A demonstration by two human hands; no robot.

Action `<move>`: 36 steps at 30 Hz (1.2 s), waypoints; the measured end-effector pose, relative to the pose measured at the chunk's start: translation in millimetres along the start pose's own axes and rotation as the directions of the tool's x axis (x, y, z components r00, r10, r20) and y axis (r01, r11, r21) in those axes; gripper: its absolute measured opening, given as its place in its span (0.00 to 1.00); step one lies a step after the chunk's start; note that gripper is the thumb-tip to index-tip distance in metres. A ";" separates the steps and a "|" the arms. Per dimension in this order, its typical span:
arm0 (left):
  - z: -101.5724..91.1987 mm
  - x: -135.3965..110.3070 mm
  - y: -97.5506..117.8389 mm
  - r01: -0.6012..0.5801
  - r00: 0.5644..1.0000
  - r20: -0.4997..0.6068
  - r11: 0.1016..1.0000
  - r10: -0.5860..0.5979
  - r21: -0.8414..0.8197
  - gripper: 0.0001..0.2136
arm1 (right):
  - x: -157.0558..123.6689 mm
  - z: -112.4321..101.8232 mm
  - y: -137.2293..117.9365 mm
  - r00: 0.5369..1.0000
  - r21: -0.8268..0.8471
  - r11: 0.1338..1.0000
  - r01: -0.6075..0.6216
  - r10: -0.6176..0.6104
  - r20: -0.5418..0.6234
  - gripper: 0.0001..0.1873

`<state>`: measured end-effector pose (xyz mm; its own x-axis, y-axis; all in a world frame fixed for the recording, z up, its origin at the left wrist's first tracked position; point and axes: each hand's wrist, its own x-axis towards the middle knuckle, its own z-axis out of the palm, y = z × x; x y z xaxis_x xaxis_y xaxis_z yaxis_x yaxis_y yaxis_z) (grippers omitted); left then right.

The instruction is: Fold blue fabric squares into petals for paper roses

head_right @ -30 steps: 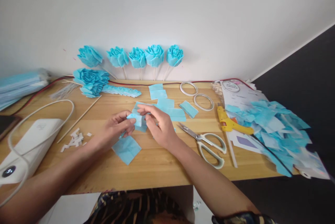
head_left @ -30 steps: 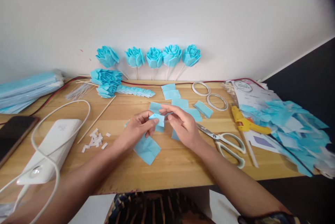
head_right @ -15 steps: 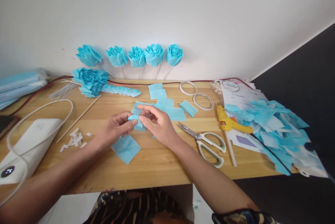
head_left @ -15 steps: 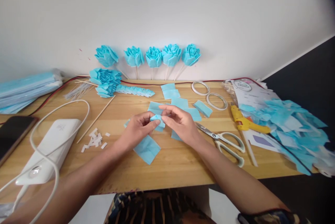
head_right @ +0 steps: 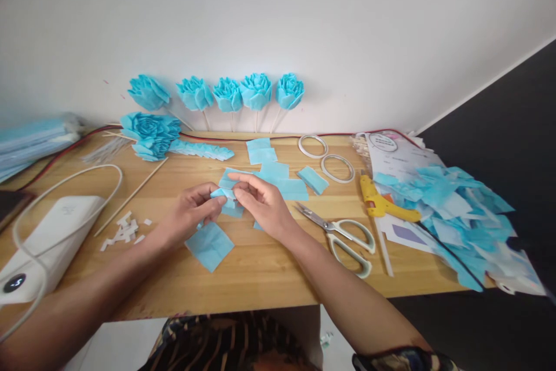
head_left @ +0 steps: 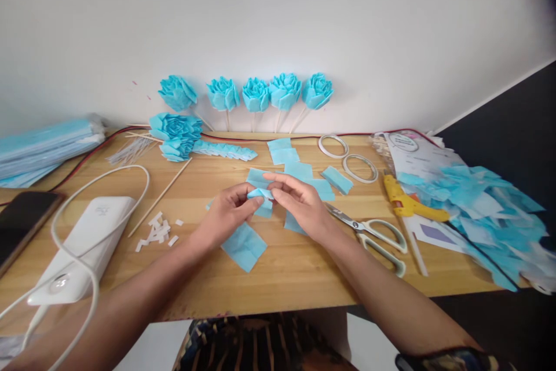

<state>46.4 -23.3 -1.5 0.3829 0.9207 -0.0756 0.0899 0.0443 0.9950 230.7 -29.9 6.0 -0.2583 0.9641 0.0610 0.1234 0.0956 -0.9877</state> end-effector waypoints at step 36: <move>-1.2 1.5 -9.2 -0.033 0.996 -0.077 0.999 0.034 0.021 0.13 | -1.5 4.4 1.8 0.999 0.030 0.999 0.021 -0.021 0.028 0.22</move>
<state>45.0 -21.9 -10.8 0.3141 0.9487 -0.0362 0.0970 0.0059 0.9953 227.1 -32.2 3.5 -0.2872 0.9547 0.0783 0.0893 0.1080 -0.9901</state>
